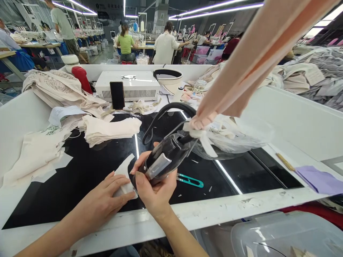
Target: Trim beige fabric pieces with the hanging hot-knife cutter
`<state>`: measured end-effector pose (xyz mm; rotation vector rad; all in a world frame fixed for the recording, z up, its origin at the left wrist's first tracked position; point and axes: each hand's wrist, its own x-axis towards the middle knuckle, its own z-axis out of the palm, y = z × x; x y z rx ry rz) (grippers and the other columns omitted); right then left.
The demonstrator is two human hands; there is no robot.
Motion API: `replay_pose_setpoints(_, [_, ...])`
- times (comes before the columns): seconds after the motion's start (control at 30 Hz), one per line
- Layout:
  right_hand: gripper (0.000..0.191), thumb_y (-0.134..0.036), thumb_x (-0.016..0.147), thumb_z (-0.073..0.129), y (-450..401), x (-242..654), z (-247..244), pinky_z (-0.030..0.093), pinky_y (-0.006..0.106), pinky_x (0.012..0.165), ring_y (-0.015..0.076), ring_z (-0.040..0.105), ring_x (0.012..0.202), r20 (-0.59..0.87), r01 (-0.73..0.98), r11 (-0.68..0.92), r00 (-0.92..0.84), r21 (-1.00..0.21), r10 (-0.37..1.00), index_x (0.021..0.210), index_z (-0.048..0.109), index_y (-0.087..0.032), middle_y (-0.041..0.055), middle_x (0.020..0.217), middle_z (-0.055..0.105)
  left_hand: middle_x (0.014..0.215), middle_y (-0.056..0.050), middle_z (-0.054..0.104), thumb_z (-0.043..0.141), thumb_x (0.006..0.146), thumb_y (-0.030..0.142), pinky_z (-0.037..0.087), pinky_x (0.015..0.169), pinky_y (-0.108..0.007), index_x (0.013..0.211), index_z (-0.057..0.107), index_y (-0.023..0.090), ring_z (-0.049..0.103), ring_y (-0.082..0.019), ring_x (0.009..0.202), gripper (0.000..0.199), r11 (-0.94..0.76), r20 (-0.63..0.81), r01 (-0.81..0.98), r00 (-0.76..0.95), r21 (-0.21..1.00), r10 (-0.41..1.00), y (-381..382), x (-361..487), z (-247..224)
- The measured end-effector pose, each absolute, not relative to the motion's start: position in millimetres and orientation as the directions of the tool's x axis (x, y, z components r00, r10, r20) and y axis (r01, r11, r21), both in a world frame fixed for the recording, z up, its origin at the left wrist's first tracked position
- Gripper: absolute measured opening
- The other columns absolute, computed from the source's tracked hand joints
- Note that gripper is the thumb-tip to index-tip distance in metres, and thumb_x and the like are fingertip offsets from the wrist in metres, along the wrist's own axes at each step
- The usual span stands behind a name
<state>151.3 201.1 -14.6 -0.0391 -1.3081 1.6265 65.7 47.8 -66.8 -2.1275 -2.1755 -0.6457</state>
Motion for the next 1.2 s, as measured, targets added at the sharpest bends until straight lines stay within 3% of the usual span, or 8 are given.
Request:
replay_pose_setpoints(0.27, [0.036,-0.032,0.09,0.074,203.8,145.0,-10.8,0.056,0.03,0.058,0.0135,0.063,0.062,0.51,-0.635,0.115,-0.484,-0.764,0.711,0.119,0.053,-0.028,-0.0029,0.084,0.064,0.13,-0.012,0.06,0.054,0.1,0.011,0.048,0.106,-0.064,0.127,0.065,0.029,0.06,-0.028,0.126,0.034,-0.005,0.327,0.966,-0.082,0.259,0.941,47.5,65.4,-62.9])
replay_pose_setpoints(0.63, [0.039,-0.029,0.091,0.072,201.1,143.0,-13.3,0.054,0.026,0.053,0.0131,0.063,0.062,0.512,-0.626,0.107,-0.515,-0.773,0.688,0.124,0.053,-0.029,-0.002,0.085,0.065,0.136,-0.013,0.061,0.056,0.099,0.014,0.05,0.105,-0.064,0.134,0.059,0.028,0.059,-0.031,0.129,0.038,0.04,0.29,0.972,-0.108,0.231,0.951,44.4,80.1,-66.2])
replay_pose_setpoints(0.73, [0.043,-0.03,0.09,0.074,199.2,151.3,-11.4,0.055,0.027,0.053,0.0134,0.062,0.061,0.523,-0.638,0.104,-0.515,-0.763,0.679,0.127,0.053,-0.029,-0.002,0.083,0.065,0.138,-0.016,0.061,0.054,0.102,0.024,0.057,0.101,-0.058,0.138,0.055,0.02,0.058,-0.033,0.131,0.037,0.025,0.293,0.983,-0.079,0.184,0.953,38.4,90.3,-60.3])
replay_pose_setpoints(0.83, [0.046,-0.032,0.089,0.075,198.5,158.4,-10.5,0.055,0.028,0.053,0.0141,0.062,0.061,0.52,-0.64,0.103,-0.507,-0.761,0.687,0.128,0.053,-0.03,-0.0016,0.083,0.064,0.132,-0.016,0.064,0.045,0.104,0.017,0.056,0.105,-0.048,0.13,0.058,0.013,0.06,-0.028,0.129,0.029,0.02,0.328,0.981,-0.084,0.193,0.941,36.3,86.4,-51.0])
replay_pose_setpoints(0.97, [0.047,-0.035,0.088,0.076,198.1,161.7,-10.9,0.053,0.029,0.052,0.0148,0.062,0.06,0.519,-0.622,0.129,-0.502,-0.773,0.692,0.129,0.053,-0.031,-0.0015,0.083,0.064,0.123,-0.012,0.066,0.039,0.104,0.01,0.056,0.106,-0.04,0.116,0.061,0.014,0.064,-0.021,0.119,0.026,-0.057,0.355,0.958,-0.048,0.281,0.933,44.7,60.1,-45.5])
replay_pose_setpoints(1.1, [0.047,-0.037,0.088,0.076,197.1,161.1,-11.0,0.052,0.029,0.05,0.0147,0.061,0.058,0.523,-0.615,0.144,-0.495,-0.775,0.694,0.128,0.051,-0.029,-0.0013,0.082,0.064,0.12,-0.01,0.065,0.044,0.103,0.009,0.057,0.103,-0.034,0.115,0.061,0.014,0.063,-0.02,0.117,0.021,-0.171,0.298,0.933,0.073,0.317,0.952,54.6,35.5,-53.1])
replay_pose_setpoints(1.2, [0.048,-0.037,0.089,0.075,196.4,161.3,-11.2,0.052,0.03,0.052,0.0146,0.061,0.059,0.526,-0.616,0.151,-0.49,-0.773,0.695,0.129,0.05,-0.028,-0.0009,0.083,0.065,0.12,-0.008,0.065,0.045,0.104,0.011,0.057,0.1,-0.032,0.118,0.061,0.015,0.063,-0.019,0.115,0.022,-0.15,0.249,0.927,0.063,0.344,0.966,55.1,27.2,-60.1])
